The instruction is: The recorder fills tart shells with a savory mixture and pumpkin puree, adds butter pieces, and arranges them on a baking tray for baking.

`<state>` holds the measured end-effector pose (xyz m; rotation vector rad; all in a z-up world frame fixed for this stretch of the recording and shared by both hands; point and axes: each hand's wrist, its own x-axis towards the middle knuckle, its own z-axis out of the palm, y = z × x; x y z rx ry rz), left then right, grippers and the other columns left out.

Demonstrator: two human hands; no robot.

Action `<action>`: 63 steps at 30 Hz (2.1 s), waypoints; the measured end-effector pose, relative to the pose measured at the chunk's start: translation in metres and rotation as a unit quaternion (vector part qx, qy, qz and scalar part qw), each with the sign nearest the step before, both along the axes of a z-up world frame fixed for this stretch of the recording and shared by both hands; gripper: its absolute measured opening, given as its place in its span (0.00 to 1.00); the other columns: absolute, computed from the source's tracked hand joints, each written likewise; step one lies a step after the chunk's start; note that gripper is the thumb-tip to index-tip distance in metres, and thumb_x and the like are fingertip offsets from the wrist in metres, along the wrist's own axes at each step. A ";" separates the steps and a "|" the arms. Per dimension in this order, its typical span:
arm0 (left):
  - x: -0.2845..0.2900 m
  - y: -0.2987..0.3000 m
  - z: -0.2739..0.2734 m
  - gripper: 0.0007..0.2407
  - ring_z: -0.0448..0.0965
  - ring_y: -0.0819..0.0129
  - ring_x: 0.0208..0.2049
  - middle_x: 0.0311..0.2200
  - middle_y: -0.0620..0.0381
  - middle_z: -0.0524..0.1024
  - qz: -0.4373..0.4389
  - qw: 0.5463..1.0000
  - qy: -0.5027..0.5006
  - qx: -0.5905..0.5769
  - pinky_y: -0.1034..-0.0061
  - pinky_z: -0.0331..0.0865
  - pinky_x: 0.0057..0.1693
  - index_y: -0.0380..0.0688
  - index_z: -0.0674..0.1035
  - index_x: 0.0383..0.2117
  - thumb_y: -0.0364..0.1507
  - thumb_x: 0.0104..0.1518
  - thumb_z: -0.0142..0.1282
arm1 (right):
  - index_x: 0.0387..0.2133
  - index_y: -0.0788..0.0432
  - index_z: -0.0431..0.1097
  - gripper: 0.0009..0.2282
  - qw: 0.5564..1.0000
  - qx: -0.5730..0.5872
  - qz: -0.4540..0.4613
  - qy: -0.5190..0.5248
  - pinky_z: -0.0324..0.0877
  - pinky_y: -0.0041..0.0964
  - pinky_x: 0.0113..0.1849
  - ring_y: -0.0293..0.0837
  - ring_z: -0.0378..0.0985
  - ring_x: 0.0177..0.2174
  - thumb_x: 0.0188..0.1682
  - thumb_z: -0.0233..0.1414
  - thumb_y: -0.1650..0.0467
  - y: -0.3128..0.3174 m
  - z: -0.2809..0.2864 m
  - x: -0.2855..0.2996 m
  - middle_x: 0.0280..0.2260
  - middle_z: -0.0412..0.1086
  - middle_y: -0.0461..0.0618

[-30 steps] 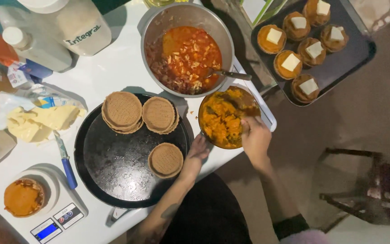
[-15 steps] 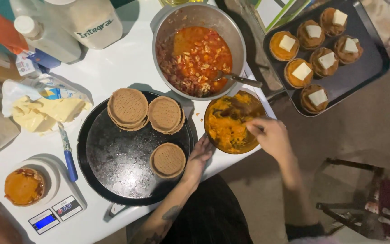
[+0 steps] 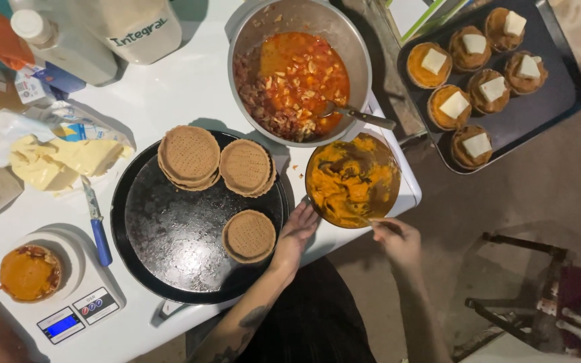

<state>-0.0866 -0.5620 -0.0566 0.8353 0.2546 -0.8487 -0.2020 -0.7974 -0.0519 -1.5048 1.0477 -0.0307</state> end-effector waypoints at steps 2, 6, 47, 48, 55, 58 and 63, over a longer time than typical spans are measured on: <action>0.001 -0.001 0.006 0.34 0.52 0.55 0.73 0.72 0.40 0.50 0.003 1.000 0.005 0.003 0.66 0.47 0.74 0.33 0.45 0.70 0.15 0.54 0.40 | 0.39 0.57 0.81 0.07 0.993 -0.102 0.042 0.038 0.60 0.31 0.22 0.34 0.68 0.20 0.50 0.58 0.69 0.018 0.064 0.018 0.24 0.76 0.50; 0.002 -0.003 0.025 0.33 0.52 0.56 0.73 0.72 0.40 0.50 0.003 1.000 0.019 0.011 0.68 0.47 0.74 0.34 0.45 0.70 0.15 0.55 0.40 | 0.37 0.54 0.81 0.07 0.904 -0.365 0.222 0.019 0.64 0.28 0.18 0.32 0.68 0.17 0.53 0.56 0.67 0.036 0.086 0.026 0.26 0.76 0.45; -0.082 0.382 0.125 0.18 0.76 0.67 0.56 0.52 0.50 0.79 0.106 0.988 -0.031 0.111 0.73 0.67 0.63 0.36 0.72 0.58 0.20 0.60 0.43 | 0.49 0.62 0.65 0.09 0.847 0.430 0.193 -0.244 0.56 0.21 0.24 0.30 0.59 0.21 0.58 0.47 0.73 0.335 0.145 0.106 0.33 0.66 0.46; -0.086 0.401 0.124 0.17 0.76 0.67 0.55 0.51 0.50 0.80 0.109 0.985 -0.040 0.131 0.73 0.67 0.63 0.36 0.73 0.57 0.21 0.60 0.43 | 0.46 0.59 0.65 0.06 0.850 0.416 0.246 -0.208 0.54 0.22 0.23 0.30 0.57 0.21 0.58 0.47 0.74 0.367 0.145 0.112 0.32 0.65 0.46; -0.096 0.519 0.117 0.18 0.78 0.68 0.53 0.48 0.51 0.82 0.172 0.959 -0.002 0.227 0.75 0.66 0.62 0.37 0.74 0.54 0.20 0.56 0.44 | 0.39 0.62 0.63 0.01 0.899 0.100 0.367 -0.218 0.54 0.25 0.25 0.31 0.56 0.22 0.58 0.47 0.75 0.515 0.132 0.117 0.29 0.65 0.46; -0.106 0.550 0.103 0.18 0.78 0.67 0.53 0.48 0.48 0.82 0.202 0.954 0.006 0.222 0.75 0.66 0.62 0.36 0.75 0.54 0.20 0.55 0.44 | 0.42 0.62 0.62 0.03 0.852 -0.166 0.378 -0.321 0.63 0.26 0.33 0.34 0.63 0.27 0.61 0.47 0.74 0.530 0.147 0.098 0.32 0.67 0.48; -0.095 0.577 0.094 0.17 0.78 0.63 0.53 0.48 0.47 0.81 0.228 0.956 0.009 0.183 0.73 0.66 0.61 0.35 0.74 0.53 0.21 0.56 0.44 | 0.39 0.63 0.65 0.03 0.752 -0.403 0.383 -0.354 0.71 0.41 0.29 0.47 0.76 0.28 0.56 0.50 0.74 0.555 0.076 0.099 0.31 0.71 0.58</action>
